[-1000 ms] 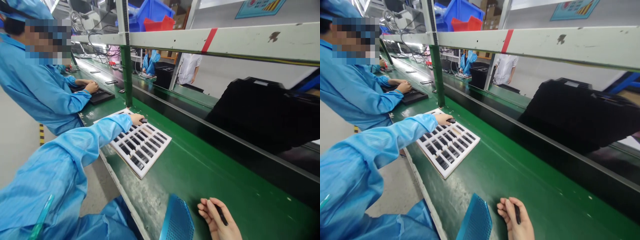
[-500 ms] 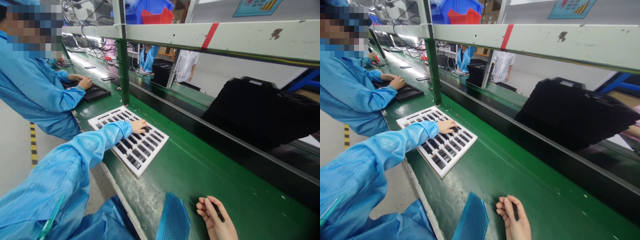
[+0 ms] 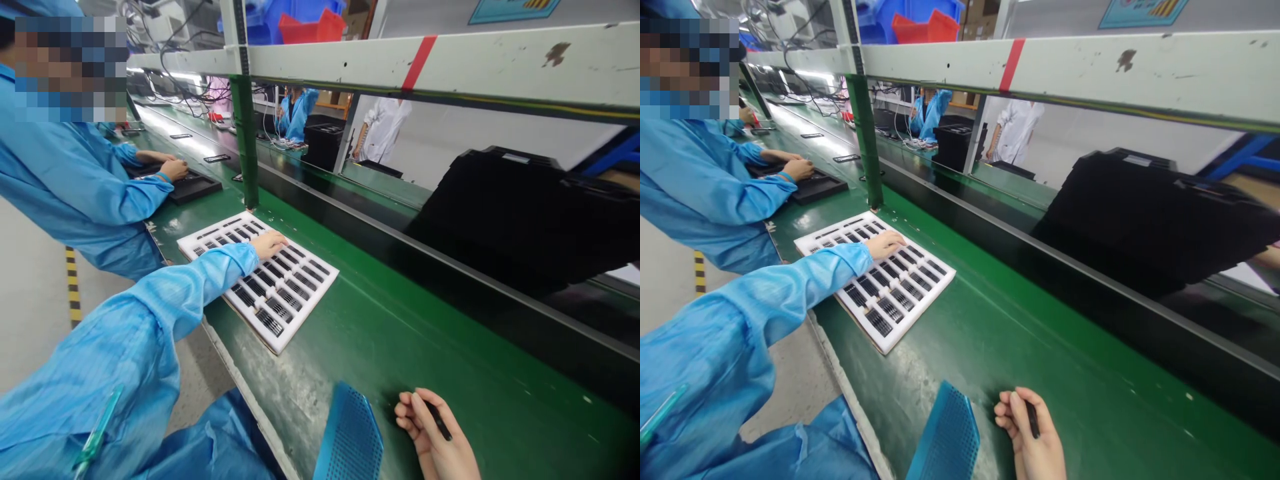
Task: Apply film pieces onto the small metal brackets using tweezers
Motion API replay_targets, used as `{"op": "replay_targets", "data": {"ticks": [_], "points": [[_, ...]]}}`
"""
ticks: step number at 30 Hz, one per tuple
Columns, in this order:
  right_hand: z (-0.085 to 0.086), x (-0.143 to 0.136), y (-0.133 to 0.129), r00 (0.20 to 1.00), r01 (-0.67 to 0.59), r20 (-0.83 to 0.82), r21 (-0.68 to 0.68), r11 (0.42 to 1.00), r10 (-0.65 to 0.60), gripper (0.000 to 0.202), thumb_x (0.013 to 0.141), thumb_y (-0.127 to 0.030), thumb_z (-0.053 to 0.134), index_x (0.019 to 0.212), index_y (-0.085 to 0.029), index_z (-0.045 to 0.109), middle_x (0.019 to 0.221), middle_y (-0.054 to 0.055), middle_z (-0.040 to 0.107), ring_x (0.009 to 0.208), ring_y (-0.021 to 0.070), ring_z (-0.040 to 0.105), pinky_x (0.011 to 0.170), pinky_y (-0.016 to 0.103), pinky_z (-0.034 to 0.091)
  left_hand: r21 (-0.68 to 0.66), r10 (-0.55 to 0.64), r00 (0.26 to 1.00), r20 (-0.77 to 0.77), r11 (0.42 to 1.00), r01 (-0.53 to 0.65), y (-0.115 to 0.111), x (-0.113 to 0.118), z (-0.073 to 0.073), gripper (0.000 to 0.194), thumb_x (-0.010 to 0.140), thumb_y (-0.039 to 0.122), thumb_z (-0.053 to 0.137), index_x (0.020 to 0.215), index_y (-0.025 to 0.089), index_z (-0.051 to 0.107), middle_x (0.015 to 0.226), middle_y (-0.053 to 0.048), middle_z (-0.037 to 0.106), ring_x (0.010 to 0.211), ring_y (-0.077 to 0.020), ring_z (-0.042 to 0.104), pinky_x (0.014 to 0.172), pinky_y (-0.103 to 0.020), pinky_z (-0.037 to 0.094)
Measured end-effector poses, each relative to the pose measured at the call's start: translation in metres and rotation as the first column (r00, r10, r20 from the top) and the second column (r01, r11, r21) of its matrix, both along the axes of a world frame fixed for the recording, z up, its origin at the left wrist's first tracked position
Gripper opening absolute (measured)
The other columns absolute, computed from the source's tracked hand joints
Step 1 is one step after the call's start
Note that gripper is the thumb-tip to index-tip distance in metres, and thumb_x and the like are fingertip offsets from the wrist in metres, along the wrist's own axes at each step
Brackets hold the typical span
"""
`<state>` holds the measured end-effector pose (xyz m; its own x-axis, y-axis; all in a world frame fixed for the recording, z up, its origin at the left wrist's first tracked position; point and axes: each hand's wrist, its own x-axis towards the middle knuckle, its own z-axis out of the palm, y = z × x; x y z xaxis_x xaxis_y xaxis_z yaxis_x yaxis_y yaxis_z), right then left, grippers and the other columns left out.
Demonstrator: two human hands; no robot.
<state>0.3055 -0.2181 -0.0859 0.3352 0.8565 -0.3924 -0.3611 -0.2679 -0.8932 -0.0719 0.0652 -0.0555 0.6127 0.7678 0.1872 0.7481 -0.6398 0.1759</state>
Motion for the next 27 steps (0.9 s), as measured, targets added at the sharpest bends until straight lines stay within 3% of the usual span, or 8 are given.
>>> {"op": "replay_targets", "data": {"ticks": [8,15,21,24,27], "points": [[0.001,-0.001,0.001,1.000,-0.004,0.011,-0.011,1.000,0.004,0.044,0.049,-0.043,0.085,0.078,-0.020,0.061,0.071,0.002,0.068,0.062,0.0154,0.062,0.055,0.024,0.054,-0.123,-0.163,0.971,-0.175,0.982,0.142,-0.005,-0.001,0.015,0.008,0.068,0.022,0.068,0.076,0.025,0.069,0.088,-0.001,0.069,0.092,-0.0179,0.053,0.079,-0.025,0.036],[-0.002,0.001,0.000,0.999,-0.028,0.016,0.015,0.999,0.028,0.043,0.053,-0.042,0.084,0.081,-0.020,0.060,0.073,0.002,0.067,0.062,0.0151,0.062,0.055,0.024,0.053,-0.179,-0.217,0.938,-0.271,0.969,0.172,0.002,0.019,0.021,0.013,0.060,0.017,0.073,0.058,0.021,0.061,0.073,-0.003,0.067,0.094,-0.0195,0.052,0.078,-0.025,0.035],[0.000,-0.001,-0.001,1.000,-0.029,0.001,0.044,0.999,0.029,0.041,0.054,-0.040,0.083,0.081,-0.019,0.060,0.072,0.002,0.067,0.062,0.0149,0.061,0.054,0.024,0.053,-0.177,-0.192,0.944,-0.270,0.973,0.147,-0.007,0.027,0.027,0.007,0.067,0.022,0.068,0.067,0.018,0.063,0.080,-0.004,0.066,0.093,-0.0185,0.055,0.082,-0.028,0.039],[0.004,0.005,-0.006,1.000,0.004,-0.016,0.067,0.998,-0.003,0.041,0.053,-0.040,0.084,0.080,-0.020,0.060,0.072,0.001,0.067,0.062,0.0146,0.061,0.055,0.024,0.053,-0.150,-0.123,0.964,-0.237,0.985,0.089,-0.011,0.024,0.040,0.008,0.062,0.018,0.068,0.068,0.019,0.064,0.079,-0.002,0.068,0.088,-0.0172,0.058,0.074,-0.023,0.041],[0.006,0.015,-0.012,0.997,0.070,-0.027,0.085,0.994,-0.068,0.041,0.052,-0.039,0.085,0.080,-0.020,0.060,0.071,0.001,0.067,0.061,0.0144,0.061,0.054,0.024,0.053,-0.125,-0.055,0.980,-0.193,0.992,0.031,-0.022,0.028,0.056,0.014,0.069,0.018,0.061,0.083,0.018,0.064,0.081,0.000,0.069,0.077,-0.0125,0.061,0.068,-0.019,0.042]]}}
